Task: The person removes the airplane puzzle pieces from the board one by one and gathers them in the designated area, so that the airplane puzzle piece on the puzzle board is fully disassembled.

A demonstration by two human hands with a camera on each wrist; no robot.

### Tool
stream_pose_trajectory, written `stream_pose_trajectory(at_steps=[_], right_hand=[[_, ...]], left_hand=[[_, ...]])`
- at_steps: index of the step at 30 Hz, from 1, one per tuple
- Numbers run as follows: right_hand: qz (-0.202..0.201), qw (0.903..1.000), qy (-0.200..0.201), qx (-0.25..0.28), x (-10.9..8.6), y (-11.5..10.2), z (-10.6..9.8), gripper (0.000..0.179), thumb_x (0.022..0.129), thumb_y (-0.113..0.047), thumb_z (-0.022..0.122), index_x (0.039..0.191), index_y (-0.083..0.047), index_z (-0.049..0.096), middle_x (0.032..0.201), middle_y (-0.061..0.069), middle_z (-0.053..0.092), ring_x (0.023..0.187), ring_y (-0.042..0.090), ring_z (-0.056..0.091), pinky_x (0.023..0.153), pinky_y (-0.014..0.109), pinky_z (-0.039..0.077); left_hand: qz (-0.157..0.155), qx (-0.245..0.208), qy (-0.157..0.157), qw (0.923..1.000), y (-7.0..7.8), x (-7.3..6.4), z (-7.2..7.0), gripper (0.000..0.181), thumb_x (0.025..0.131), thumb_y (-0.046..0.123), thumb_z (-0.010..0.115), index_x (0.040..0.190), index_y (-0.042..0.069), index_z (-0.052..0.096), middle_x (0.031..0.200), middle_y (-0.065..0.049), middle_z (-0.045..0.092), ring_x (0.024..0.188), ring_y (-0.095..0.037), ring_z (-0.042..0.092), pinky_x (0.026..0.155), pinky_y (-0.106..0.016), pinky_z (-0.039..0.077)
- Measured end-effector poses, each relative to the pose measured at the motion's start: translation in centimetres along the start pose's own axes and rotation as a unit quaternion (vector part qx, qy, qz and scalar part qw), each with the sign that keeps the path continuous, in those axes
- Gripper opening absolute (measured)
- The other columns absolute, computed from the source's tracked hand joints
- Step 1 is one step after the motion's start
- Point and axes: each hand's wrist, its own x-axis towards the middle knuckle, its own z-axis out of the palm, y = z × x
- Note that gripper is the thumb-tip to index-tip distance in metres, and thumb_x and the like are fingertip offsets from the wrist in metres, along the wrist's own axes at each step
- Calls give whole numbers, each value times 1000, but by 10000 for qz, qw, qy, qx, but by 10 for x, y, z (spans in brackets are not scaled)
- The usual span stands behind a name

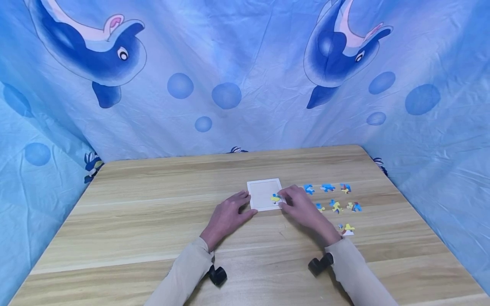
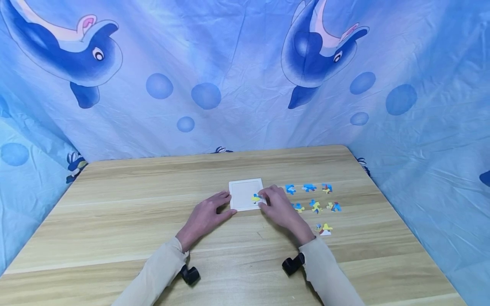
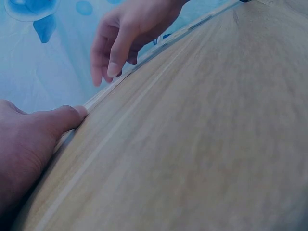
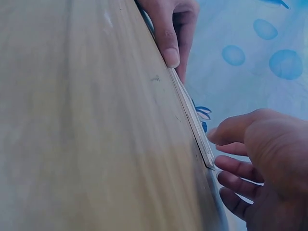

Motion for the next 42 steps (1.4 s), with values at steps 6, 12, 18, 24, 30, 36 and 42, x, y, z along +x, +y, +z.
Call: stream_pose_trajectory(at_steps=[6, 12, 18, 24, 30, 36, 42], right_hand=[[263, 9994, -137, -159, 5, 0, 4, 31, 90, -13, 75, 118, 1, 73, 114, 14, 62, 107, 32, 53, 91, 47, 48], [482, 9984, -206, -210, 8, -1, 4, 29, 90, -16, 76, 114, 0, 73, 118, 16, 61, 112, 33, 52, 95, 50, 48], [664, 9974, -273, -86, 9, -2, 2, 28, 91, -15, 77, 113, 0, 69, 117, 15, 60, 115, 35, 50, 98, 52, 47], [505, 9982, -196, 252, 9, -1, 3, 25, 89, -8, 77, 111, -1, 66, 106, 10, 63, 102, 28, 55, 89, 43, 49], [363, 9968, -83, 701, 10, -1, 6, 18, 89, 0, 74, 106, -1, 66, 95, 5, 65, 87, 21, 57, 77, 35, 49], [503, 9940, -39, 969, 10, -3, 10, 16, 92, 0, 73, 107, -3, 67, 94, 3, 66, 87, 19, 60, 77, 33, 52], [477, 9913, 54, 1229, 9, -5, 13, 14, 93, 1, 69, 106, -3, 68, 92, 3, 66, 85, 18, 62, 75, 29, 54]], left_hand=[[-39, 15, -16, 10000, -1, 0, 1, 57, 96, 48, 73, 135, 7, 69, 145, -9, 61, 137, -25, 54, 108, -46, 49], [-28, 32, 11, 10000, 0, 0, 2, 56, 96, 47, 73, 134, 6, 70, 144, -9, 61, 137, -25, 54, 108, -46, 49], [8, 78, 10, 10000, 0, 0, 2, 56, 96, 46, 73, 134, 6, 69, 144, -10, 61, 137, -26, 54, 108, -45, 49], [25, 33, 60, 10000, 0, 0, 2, 56, 95, 46, 74, 135, 6, 69, 144, -10, 61, 137, -26, 54, 108, -46, 49], [62, 49, 102, 9999, 0, 0, 3, 56, 95, 46, 74, 134, 6, 70, 143, -11, 62, 135, -27, 55, 107, -46, 49], [20, 71, 75, 9999, 0, -1, 3, 56, 95, 47, 74, 134, 7, 69, 143, -10, 62, 136, -26, 55, 108, -46, 49], [13, 60, 99, 9999, 0, 0, 4, 57, 95, 47, 74, 134, 6, 69, 143, -10, 62, 136, -26, 55, 109, -46, 48]])
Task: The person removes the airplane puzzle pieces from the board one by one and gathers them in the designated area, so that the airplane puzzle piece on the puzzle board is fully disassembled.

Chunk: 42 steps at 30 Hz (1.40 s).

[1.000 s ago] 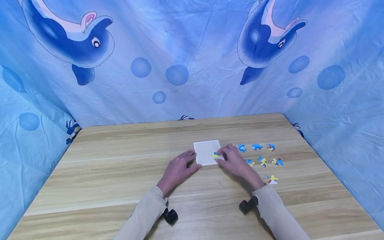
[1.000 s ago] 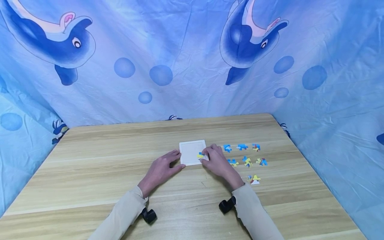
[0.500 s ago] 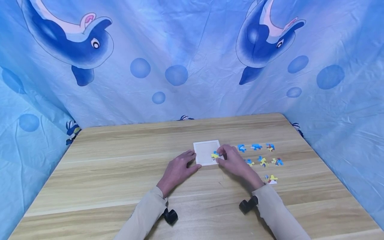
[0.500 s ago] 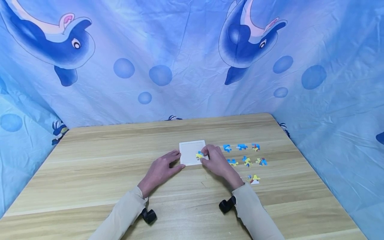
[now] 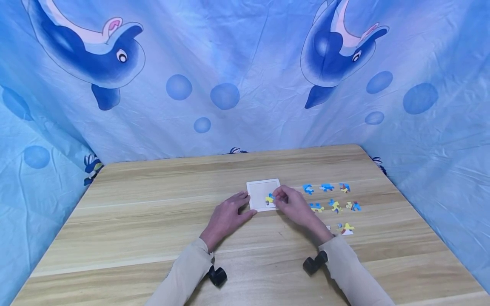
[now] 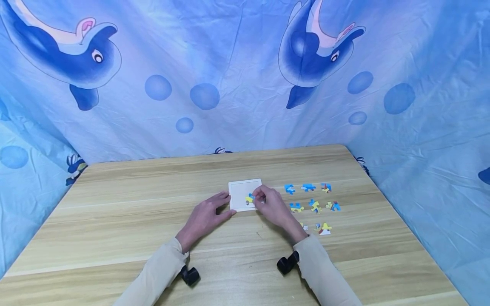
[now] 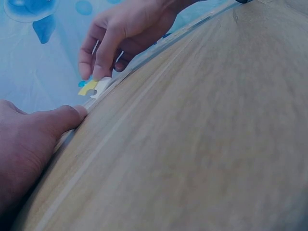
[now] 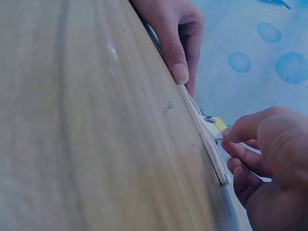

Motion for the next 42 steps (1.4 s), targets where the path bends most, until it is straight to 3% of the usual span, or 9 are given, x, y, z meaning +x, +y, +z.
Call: stream_pose_trajectory(at_steps=[15, 42], right_hand=[[89, 9969, 288, 731, -7, 7, -5, 13, 94, 4, 69, 105, -2, 69, 92, 8, 66, 86, 22, 61, 75, 25, 52], [243, 9932, 681, 913, -44, 29, -50, 14, 98, -2, 68, 112, 1, 68, 102, 13, 67, 92, 21, 61, 78, 23, 52]], left_hand=[[2, -73, -25, 10000, 1, -1, -2, 55, 95, 44, 74, 134, 5, 70, 143, -11, 62, 136, -27, 55, 108, -47, 49], [-82, -74, -157, 9998, 0, 0, -1, 58, 97, 48, 71, 137, 7, 67, 146, -9, 59, 138, -25, 52, 111, -45, 46]])
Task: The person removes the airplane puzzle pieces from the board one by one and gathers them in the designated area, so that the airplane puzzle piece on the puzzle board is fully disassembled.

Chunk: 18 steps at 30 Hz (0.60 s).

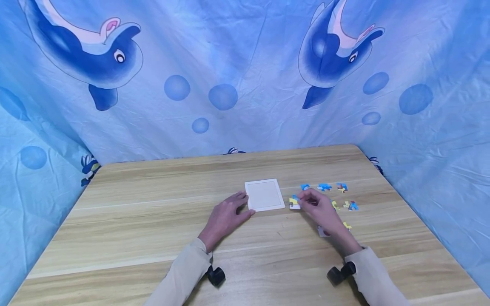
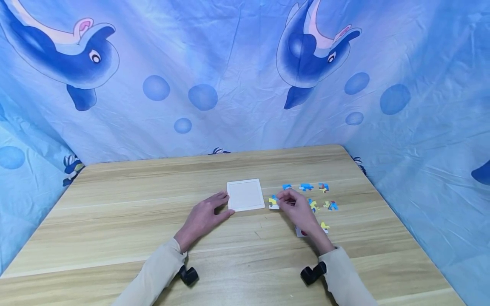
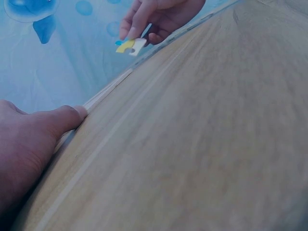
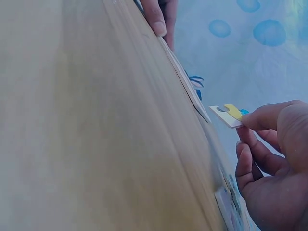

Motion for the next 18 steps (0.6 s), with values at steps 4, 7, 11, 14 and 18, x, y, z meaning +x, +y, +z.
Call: stream_pose_trajectory(at_steps=[4, 7, 11, 14, 18], right_hand=[[91, 9998, 24, -164, -6, 1, -9, 19, 99, -3, 67, 117, 2, 67, 106, 13, 65, 95, 22, 59, 79, 22, 51], [248, 9995, 33, -211, -11, 2, -16, 19, 100, -4, 66, 119, 1, 66, 108, 13, 64, 98, 23, 59, 80, 22, 52], [343, 9992, 96, -179, -16, 4, -26, 17, 101, -5, 66, 116, 1, 66, 106, 15, 63, 95, 23, 59, 77, 22, 52], [258, 9990, 171, -308, -20, 7, -33, 15, 101, -5, 66, 115, 1, 67, 104, 15, 63, 91, 21, 58, 73, 22, 51], [101, 9984, 248, -503, -25, 10, -42, 16, 100, -4, 67, 115, 2, 67, 103, 13, 65, 88, 16, 59, 72, 21, 51]], left_hand=[[-49, 9, -20, 10000, -1, 0, 1, 59, 97, 50, 71, 138, 7, 67, 147, -8, 58, 139, -24, 52, 112, -45, 45], [-35, 6, 6, 10000, -1, 0, 1, 59, 96, 49, 71, 138, 7, 67, 147, -8, 59, 139, -24, 52, 112, -45, 45], [-10, 9, 36, 10000, 0, 0, 1, 58, 96, 49, 72, 137, 7, 67, 147, -8, 59, 139, -24, 52, 111, -45, 45], [3, -7, 37, 10000, 0, 0, 1, 58, 96, 48, 72, 137, 7, 67, 146, -8, 59, 139, -24, 52, 112, -45, 45], [24, -37, 40, 10000, 1, -1, 1, 57, 96, 47, 72, 137, 7, 68, 146, -8, 59, 139, -25, 52, 112, -46, 45]])
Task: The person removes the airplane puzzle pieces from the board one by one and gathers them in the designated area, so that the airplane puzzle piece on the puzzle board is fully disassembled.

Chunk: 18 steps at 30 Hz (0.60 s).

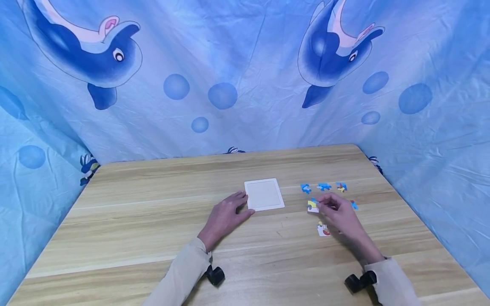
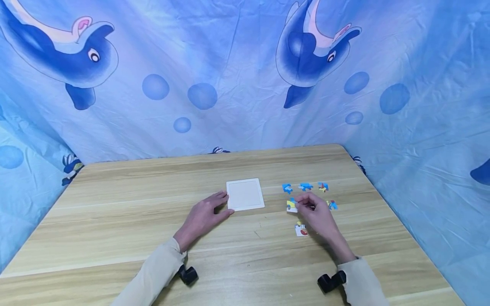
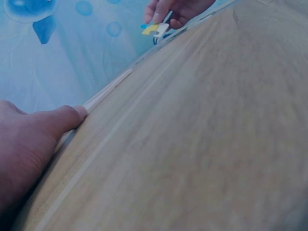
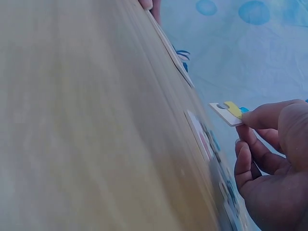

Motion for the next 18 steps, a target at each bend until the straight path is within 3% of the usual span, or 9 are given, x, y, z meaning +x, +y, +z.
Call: stream_pose_trajectory(at_steps=[8, 18], right_hand=[[-57, 9996, 209, -180, -11, 2, -14, 15, 100, -4, 67, 114, 3, 67, 101, 14, 67, 85, 12, 61, 69, 20, 52], [156, 9977, 444, -479, -25, 10, -33, 16, 102, -6, 66, 114, 4, 66, 102, 15, 66, 86, 11, 61, 69, 20, 53]], left_hand=[[41, 14, 9, 10000, 0, 0, -2, 57, 96, 47, 72, 137, 7, 68, 146, -9, 60, 138, -26, 53, 110, -45, 46], [28, 8, 25, 10000, 1, 0, -2, 56, 97, 45, 72, 136, 6, 68, 145, -9, 61, 138, -25, 53, 110, -45, 46]])
